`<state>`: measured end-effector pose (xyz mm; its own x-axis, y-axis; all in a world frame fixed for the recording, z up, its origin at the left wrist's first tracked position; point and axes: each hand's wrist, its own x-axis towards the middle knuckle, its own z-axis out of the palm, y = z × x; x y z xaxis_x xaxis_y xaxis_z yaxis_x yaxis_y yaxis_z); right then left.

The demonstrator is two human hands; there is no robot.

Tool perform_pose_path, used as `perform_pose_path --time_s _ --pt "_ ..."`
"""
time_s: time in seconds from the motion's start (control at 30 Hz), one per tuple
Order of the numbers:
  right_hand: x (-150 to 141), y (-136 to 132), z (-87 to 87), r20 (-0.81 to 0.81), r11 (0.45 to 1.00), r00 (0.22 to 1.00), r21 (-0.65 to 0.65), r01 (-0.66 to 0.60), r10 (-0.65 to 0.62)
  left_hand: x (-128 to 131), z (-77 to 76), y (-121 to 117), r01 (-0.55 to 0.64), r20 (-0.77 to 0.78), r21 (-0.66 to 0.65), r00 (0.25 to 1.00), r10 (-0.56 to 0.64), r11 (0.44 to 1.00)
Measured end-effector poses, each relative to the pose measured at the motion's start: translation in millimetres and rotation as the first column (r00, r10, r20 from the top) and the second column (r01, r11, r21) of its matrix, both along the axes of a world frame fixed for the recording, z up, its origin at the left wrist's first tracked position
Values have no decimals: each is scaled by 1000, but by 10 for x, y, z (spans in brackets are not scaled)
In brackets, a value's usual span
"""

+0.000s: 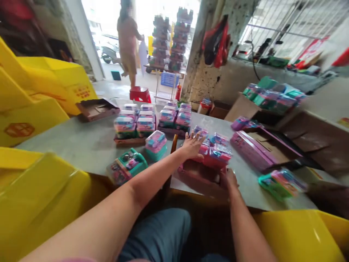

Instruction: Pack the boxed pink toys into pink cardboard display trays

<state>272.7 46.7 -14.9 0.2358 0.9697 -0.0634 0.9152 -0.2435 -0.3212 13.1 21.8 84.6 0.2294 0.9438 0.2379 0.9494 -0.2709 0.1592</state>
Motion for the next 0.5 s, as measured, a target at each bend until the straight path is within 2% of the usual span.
perform_pose_path --time_s 0.07,0.1,0.13,0.2,0.27,0.3,0.4,0.47,0.5 --pt "10 -148 -30 -121 984 991 166 69 -49 -309 68 -343 -134 64 49 989 131 990" --pt "-27 -270 -42 -167 948 985 301 101 -52 -492 89 -511 -229 92 53 970 223 972" --pt "-104 -416 -50 -191 889 981 445 107 -23 -683 99 -655 -330 112 25 939 325 944" --pt "-374 -732 -40 -204 747 969 663 33 138 -1032 83 -832 -509 103 -112 848 519 853" --pt "-741 -1007 14 -210 668 911 739 -90 355 -1277 43 -868 -582 77 -231 788 611 780" --pt "-922 -1109 57 -224 658 865 738 -149 448 -1352 29 -857 -578 81 -258 786 613 774" --pt "-1279 -1249 236 -313 678 754 698 -229 577 -1444 69 -837 -485 186 -234 828 529 842" --pt "-1305 -1230 387 -403 712 701 669 -214 589 -1442 175 -880 -360 343 -209 844 413 909" --pt "-1265 -1203 467 -463 733 659 649 -204 593 -1426 246 -910 -258 450 -200 833 322 945"
